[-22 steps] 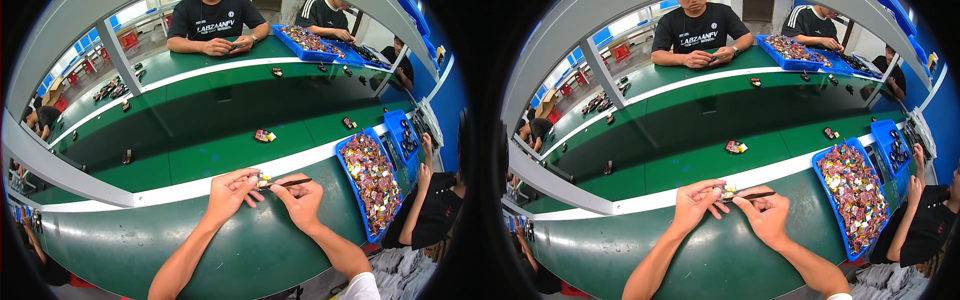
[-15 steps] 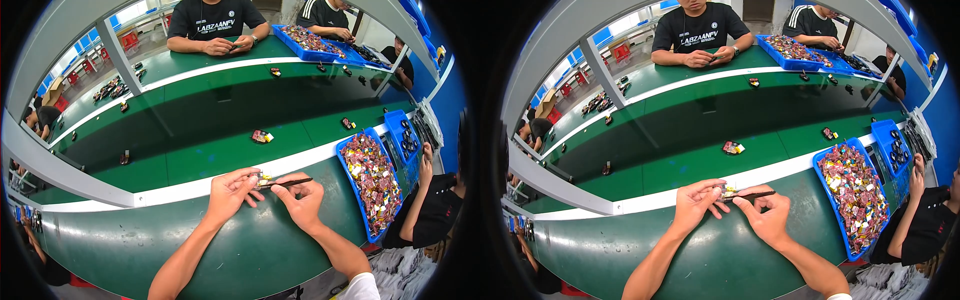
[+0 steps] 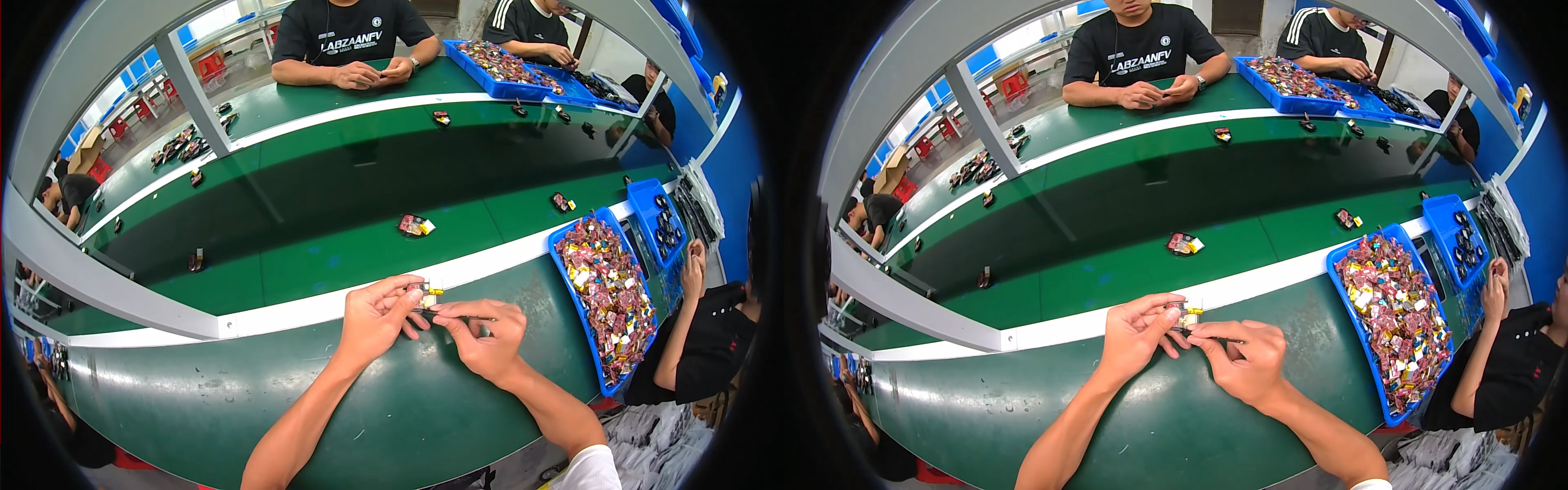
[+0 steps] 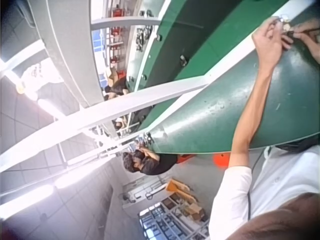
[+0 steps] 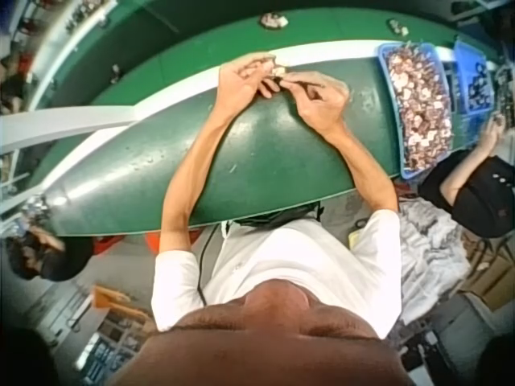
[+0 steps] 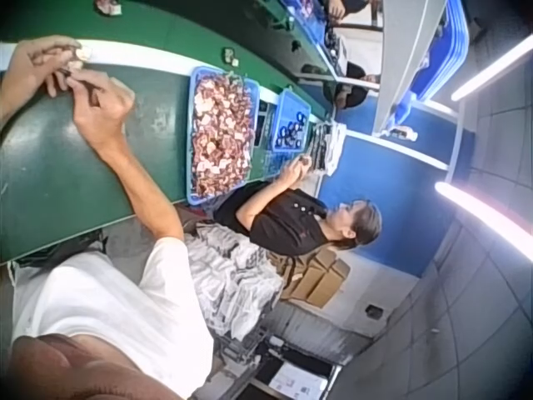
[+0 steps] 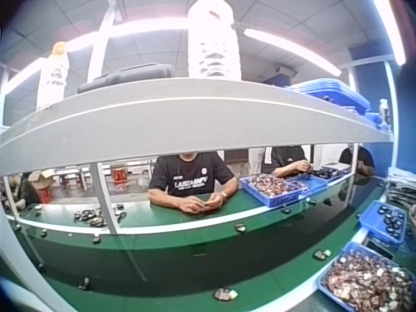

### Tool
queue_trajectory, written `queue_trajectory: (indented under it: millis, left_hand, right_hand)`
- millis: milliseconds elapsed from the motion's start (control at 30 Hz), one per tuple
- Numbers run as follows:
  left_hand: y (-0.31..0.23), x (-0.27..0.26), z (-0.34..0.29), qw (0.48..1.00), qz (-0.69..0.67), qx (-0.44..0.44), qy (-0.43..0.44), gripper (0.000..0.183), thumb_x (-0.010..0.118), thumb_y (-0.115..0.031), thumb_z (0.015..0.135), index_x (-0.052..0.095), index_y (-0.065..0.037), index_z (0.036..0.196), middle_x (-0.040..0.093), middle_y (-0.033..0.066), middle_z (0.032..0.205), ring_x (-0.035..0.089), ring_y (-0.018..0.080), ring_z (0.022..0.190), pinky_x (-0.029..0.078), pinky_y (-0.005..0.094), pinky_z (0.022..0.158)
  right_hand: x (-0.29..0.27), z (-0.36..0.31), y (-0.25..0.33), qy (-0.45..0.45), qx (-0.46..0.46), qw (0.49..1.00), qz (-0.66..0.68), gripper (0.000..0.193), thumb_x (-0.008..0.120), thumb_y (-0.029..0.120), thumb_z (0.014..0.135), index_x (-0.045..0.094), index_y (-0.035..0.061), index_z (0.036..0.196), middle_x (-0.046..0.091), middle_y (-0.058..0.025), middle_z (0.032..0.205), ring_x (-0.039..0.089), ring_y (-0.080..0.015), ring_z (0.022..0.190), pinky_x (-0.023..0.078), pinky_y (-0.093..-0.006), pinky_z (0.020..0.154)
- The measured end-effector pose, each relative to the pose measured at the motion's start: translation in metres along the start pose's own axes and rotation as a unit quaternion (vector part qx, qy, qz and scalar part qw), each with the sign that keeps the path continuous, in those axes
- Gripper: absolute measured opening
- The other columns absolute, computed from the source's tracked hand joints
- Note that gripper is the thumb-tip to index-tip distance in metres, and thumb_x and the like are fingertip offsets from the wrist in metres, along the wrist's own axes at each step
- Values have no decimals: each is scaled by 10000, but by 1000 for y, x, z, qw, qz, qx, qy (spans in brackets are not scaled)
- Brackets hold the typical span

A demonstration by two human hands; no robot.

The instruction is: Manually assemble and sort small mechanical or electronic components on an assembly line.

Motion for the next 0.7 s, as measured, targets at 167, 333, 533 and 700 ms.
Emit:
queue_trajectory:
  millis: [167,333,533,700]
  left_hand:
    - [1,3,0,1000,19,8,-18,250,621,-60,992,658,65,1205,726,143,880,715,169,685,591,272,529]
    - [-1,4,0,999,33,14,-30,228,619,-41,984,665,68,1179,723,136,862,712,159,686,594,271,530]
    - [2,5,-1,998,46,8,-45,205,626,-36,977,666,73,1146,721,132,831,698,148,640,581,271,526]
    - [-5,2,5,995,72,-2,-76,195,622,-39,977,645,94,1117,692,128,787,698,175,620,590,291,526]
  right_hand:
    - [1,2,6,-1,-38,999,-17,96,795,-3,777,756,74,820,775,-28,793,582,-88,457,334,-243,444]
    - [1,3,10,0,-57,998,-33,91,789,-6,781,749,68,815,775,-28,792,632,-98,494,328,-247,440]
    - [3,2,7,3,-68,997,-28,103,793,-8,776,747,73,820,771,-22,780,622,-98,488,329,-252,438]
    - [2,1,3,-20,-63,998,-25,122,816,4,762,742,74,829,781,-26,839,563,-87,451,348,-240,444]
Point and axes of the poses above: each hand's wrist, its own z-axis towards the middle knuckle, its own x-axis out of the palm, y = z × x, the point moved 5 cm from there along z, towards the middle knuckle
